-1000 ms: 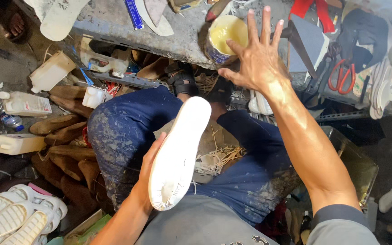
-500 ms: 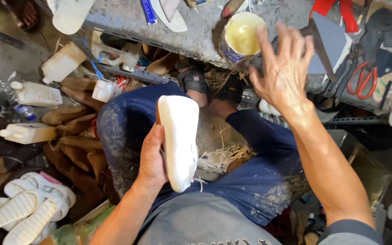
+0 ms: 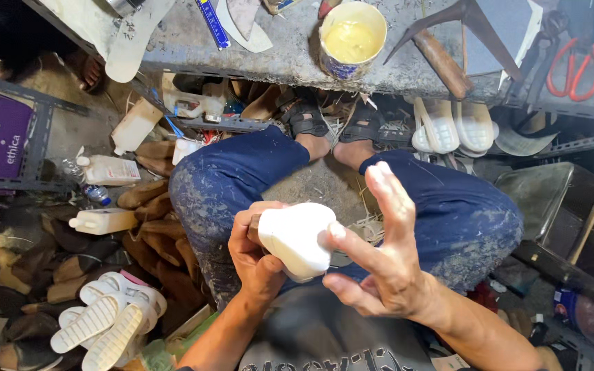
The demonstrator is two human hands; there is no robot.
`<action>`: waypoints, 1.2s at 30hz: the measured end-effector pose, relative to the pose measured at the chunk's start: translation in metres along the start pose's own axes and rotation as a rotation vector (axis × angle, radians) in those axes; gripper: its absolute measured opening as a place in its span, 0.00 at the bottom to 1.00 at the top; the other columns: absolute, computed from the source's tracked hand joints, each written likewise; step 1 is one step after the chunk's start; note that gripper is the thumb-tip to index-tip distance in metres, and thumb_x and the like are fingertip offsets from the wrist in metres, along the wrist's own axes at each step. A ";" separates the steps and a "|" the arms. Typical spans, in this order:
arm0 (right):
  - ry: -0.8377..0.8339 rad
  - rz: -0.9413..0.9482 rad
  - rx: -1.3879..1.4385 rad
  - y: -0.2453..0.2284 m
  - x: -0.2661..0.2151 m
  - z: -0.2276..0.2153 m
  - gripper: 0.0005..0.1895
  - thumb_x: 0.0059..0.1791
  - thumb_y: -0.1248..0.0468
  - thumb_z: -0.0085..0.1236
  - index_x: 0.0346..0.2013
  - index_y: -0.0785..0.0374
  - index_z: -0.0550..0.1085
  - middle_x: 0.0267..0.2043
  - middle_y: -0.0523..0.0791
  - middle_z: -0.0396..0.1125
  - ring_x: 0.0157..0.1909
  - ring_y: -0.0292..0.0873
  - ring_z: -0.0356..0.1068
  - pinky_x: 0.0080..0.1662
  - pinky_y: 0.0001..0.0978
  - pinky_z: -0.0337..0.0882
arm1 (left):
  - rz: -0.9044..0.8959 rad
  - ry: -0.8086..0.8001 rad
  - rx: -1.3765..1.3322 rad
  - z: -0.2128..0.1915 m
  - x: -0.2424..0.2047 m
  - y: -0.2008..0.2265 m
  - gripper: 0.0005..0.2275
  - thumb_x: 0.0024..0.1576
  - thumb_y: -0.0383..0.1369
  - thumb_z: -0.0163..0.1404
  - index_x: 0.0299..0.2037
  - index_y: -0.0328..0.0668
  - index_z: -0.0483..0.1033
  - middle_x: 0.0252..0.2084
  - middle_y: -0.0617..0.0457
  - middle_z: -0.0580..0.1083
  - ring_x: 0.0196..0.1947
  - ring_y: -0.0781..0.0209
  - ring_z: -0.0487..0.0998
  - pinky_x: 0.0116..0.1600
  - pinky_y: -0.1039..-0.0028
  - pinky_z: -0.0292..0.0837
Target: The person sits on the floor and cleans a white shoe by hand, rubbing the sole and sides. They then place the shoe on a shelf and pick up another white shoe to continue cleaning.
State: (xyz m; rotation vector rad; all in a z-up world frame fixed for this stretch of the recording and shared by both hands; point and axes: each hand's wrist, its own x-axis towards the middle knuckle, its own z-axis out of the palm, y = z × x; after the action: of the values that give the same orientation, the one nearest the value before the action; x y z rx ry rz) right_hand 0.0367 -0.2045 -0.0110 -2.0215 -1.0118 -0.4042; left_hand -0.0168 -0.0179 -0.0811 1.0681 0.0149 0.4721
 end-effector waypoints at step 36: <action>-0.053 -0.415 -0.601 0.030 -0.018 -0.023 0.19 0.59 0.35 0.60 0.64 0.24 0.71 0.65 0.43 0.61 0.71 0.51 0.50 0.70 0.57 0.50 | -0.547 0.242 0.110 0.024 0.002 0.047 0.28 0.46 0.47 0.64 0.50 0.36 0.72 0.39 0.51 0.77 0.37 0.65 0.75 0.41 0.75 0.71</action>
State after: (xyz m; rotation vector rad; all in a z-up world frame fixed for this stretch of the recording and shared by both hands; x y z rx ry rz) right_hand 0.0510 -0.2424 -0.0233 -2.3376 -1.4793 -0.9750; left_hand -0.0264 -0.0194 -0.0294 1.0572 0.5394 0.1012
